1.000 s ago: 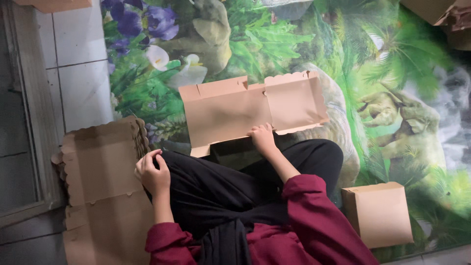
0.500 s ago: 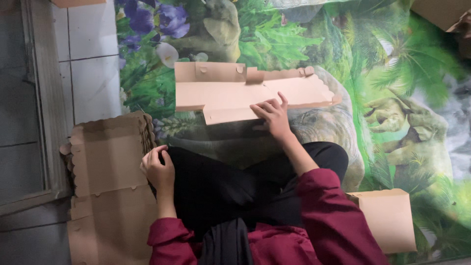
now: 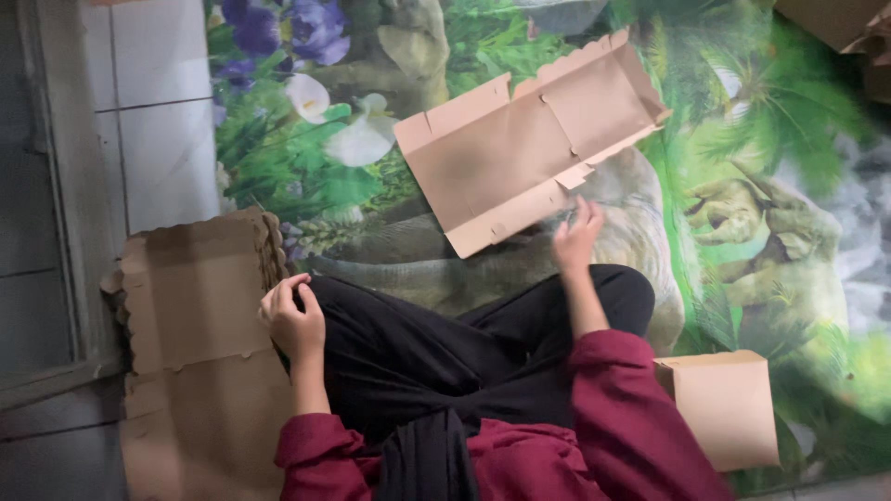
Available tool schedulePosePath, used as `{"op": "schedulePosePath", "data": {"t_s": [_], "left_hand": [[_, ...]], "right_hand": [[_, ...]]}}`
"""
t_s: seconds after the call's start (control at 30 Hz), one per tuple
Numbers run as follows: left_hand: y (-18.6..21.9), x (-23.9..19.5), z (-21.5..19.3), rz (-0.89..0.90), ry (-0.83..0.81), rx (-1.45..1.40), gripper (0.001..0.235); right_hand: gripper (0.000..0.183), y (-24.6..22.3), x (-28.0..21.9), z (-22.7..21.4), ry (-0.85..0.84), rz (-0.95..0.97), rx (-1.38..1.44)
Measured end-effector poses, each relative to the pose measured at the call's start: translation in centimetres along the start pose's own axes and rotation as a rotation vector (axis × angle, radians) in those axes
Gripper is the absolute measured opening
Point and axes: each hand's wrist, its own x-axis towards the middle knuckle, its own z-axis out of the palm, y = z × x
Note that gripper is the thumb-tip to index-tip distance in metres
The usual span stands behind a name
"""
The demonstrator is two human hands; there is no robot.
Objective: The person assembles a flat-pack cardboard box by folding the side flaps and interlocking the tabs to form a rectangular container. The person then closes the top flaps and secures them.
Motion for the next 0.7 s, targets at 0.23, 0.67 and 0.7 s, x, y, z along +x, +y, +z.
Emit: {"op": "schedulePosePath", "data": {"t_s": [0.23, 0.67, 0.7], "left_hand": [[-0.3, 0.3, 0.7, -0.005, 0.001, -0.014, 0.015], [-1.2, 0.0, 1.4, -0.02, 0.025, 0.014, 0.014], [-1.4, 0.0, 1.7, -0.012, 0.032, 0.029, 0.014]], "right_hand": [[0.067, -10.2, -8.9, 5.8, -0.225, 0.835, 0.837], [0.066, -13.6, -7.1, 7.4, -0.457, 0.994, 1.252], [0.067, -13.3, -7.3, 6.7, -0.516, 0.979, 1.205]]}}
